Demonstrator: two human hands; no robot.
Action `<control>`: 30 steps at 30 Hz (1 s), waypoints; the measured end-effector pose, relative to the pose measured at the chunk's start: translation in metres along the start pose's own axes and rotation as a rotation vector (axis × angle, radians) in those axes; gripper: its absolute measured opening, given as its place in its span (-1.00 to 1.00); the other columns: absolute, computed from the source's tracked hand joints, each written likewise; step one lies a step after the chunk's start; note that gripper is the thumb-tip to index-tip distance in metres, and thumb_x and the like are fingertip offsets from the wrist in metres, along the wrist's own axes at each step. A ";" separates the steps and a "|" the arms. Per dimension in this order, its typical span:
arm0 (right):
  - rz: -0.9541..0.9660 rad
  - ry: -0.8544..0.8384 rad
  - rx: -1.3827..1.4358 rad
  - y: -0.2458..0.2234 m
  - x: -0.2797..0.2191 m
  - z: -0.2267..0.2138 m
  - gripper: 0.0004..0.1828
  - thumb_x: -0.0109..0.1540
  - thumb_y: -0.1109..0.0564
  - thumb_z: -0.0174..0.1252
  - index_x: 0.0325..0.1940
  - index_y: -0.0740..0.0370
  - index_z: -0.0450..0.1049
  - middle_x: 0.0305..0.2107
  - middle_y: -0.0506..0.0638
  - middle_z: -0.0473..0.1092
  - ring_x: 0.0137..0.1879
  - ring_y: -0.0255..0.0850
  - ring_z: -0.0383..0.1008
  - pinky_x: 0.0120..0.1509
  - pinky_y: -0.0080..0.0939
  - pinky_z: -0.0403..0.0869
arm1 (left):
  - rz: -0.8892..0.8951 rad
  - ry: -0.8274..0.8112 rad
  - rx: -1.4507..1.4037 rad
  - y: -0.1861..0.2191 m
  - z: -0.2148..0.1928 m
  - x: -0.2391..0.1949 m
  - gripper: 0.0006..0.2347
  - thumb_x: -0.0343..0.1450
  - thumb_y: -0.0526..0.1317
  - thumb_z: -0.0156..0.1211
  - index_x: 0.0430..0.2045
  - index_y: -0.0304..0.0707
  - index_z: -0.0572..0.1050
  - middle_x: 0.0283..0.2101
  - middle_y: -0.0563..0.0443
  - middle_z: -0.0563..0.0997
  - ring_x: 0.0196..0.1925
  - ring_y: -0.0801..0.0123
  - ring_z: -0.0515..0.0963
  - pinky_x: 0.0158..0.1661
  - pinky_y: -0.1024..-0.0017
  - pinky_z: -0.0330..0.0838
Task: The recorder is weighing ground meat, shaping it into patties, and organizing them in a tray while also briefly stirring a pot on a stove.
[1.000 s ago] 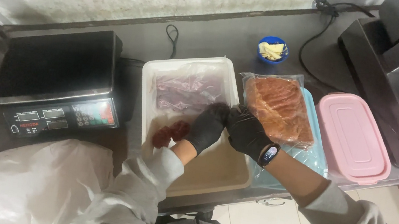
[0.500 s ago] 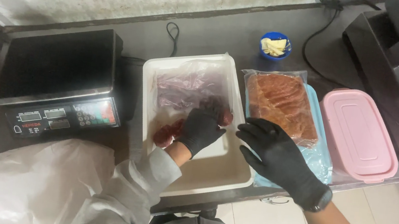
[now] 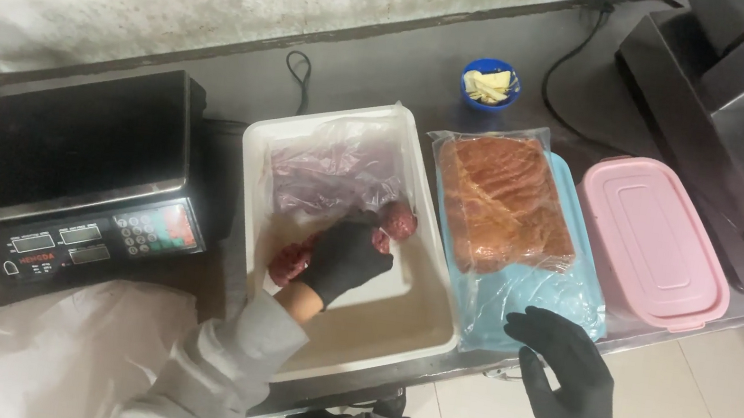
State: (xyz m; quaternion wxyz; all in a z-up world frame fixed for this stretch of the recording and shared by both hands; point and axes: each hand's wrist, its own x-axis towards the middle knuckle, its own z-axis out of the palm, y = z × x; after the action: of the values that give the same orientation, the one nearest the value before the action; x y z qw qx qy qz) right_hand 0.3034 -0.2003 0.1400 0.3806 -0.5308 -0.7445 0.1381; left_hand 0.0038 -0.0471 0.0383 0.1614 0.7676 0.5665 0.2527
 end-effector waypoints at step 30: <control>-0.209 0.108 0.546 -0.063 -0.002 0.113 -0.77 0.01 0.29 0.19 -0.25 0.23 0.56 -0.23 0.06 0.54 -0.03 -0.02 0.60 0.18 -0.09 0.47 | -0.643 -0.525 -2.461 0.112 -0.019 -0.115 -0.42 0.59 0.08 -0.20 0.28 -0.58 0.31 0.20 -0.34 0.52 0.14 0.22 0.56 0.20 0.37 0.42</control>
State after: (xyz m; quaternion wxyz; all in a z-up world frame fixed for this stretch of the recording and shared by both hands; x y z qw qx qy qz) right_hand 0.1800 -0.2042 0.1014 0.5605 -0.3361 -0.7090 0.2649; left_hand 0.0546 -0.1916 0.0904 0.9144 -0.0270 0.0735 0.3971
